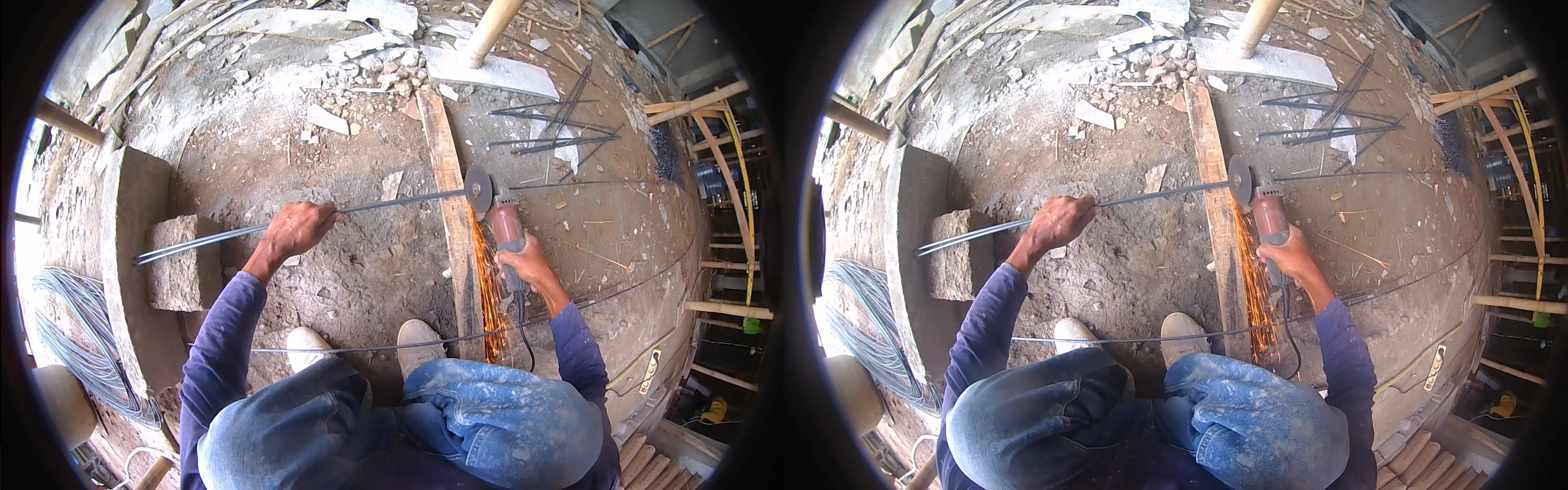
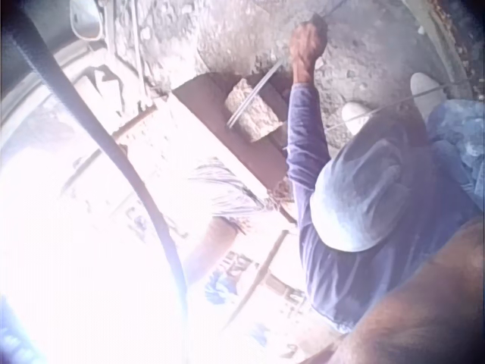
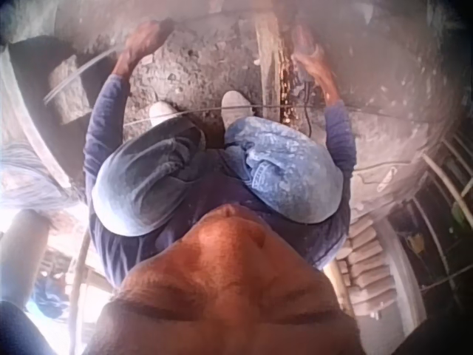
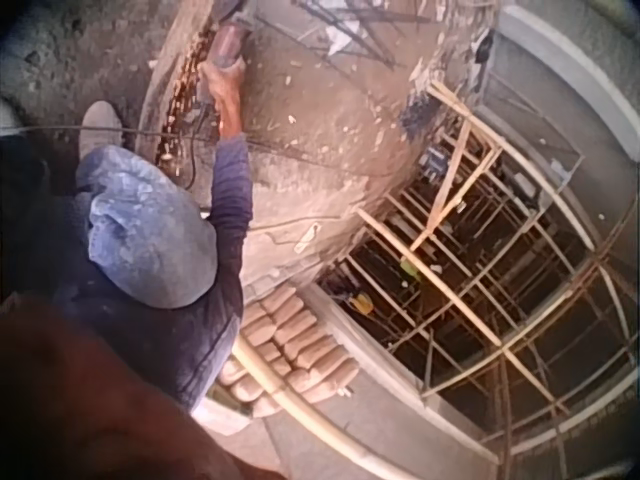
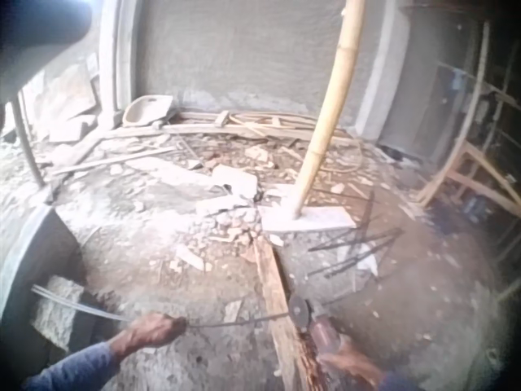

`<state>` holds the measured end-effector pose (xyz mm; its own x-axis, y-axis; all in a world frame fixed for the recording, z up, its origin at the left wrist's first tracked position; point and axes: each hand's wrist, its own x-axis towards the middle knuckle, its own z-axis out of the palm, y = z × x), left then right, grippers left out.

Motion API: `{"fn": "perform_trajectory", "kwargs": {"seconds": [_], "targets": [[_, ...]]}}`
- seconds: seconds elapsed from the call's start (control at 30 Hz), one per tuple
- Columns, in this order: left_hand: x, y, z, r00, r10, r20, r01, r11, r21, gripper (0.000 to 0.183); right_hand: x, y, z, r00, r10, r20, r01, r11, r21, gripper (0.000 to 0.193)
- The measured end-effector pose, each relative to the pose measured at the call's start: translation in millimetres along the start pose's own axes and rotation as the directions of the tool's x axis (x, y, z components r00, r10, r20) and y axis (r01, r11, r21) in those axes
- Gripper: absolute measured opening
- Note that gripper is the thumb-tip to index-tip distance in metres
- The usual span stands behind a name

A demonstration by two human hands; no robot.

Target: The person uses an angle grinder to cut several steel rods on a construction site. They hold each rod with one hand while operating the grinder with the other, producing sparks as the metal is severed. Cut pieces are set aside on the ground.

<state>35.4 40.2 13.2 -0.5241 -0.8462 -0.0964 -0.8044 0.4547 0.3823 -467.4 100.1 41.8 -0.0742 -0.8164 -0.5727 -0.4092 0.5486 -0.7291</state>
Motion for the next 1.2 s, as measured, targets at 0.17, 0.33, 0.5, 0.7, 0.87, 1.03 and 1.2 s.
{"fn": "perform_trajectory", "kwargs": {"seconds": [0.17, 0.33, 0.5, 0.7, 0.87, 1.03, 1.2], "targets": [[1, 2, -1, 0.999, -0.030, 0.018, 0.030, 1.000, -0.002, 0.034, -4, 4, 2, 0.999, -0.022, -0.028, 0.021, 0.999, -0.033, 0.039], [0, 3, 0, 0.999, -0.037, -0.009, 0.036, 0.999, -0.028, 0.035, 0, 2, 2, 1.000, 0.000, 0.010, 0.000, 1.000, 0.017, 0.040], [-1, 2, 0, 1.000, -0.024, -0.020, 0.023, 0.999, -0.029, 0.036, 1, -4, 3, 1.000, 0.018, -0.005, -0.018, 1.000, -0.012, 0.044], [0, 1, 2, 0.999, -0.024, -0.022, 0.024, 0.999, -0.033, 0.036, -3, -3, 3, 1.000, 0.008, 0.005, -0.008, 1.000, 0.006, 0.044], [-1, 0, 2, 1.000, 0.000, -0.030, -0.001, 1.000, -0.016, 0.035, 0, -9, 6, 1.000, 0.011, -0.009, -0.011, 1.000, 0.010, 0.040], [-1, -2, 5, 1.000, -0.018, -0.015, 0.018, 1.000, -0.005, 0.036, -3, -12, 6, 1.000, 0.021, -0.018, -0.021, 1.000, -0.002, 0.039], [0, -3, 7, 1.000, -0.029, 0.011, 0.029, 1.000, 0.006, 0.039, -5, -8, 5, 1.000, 0.018, -0.009, -0.018, 1.000, -0.009, 0.040]]}}
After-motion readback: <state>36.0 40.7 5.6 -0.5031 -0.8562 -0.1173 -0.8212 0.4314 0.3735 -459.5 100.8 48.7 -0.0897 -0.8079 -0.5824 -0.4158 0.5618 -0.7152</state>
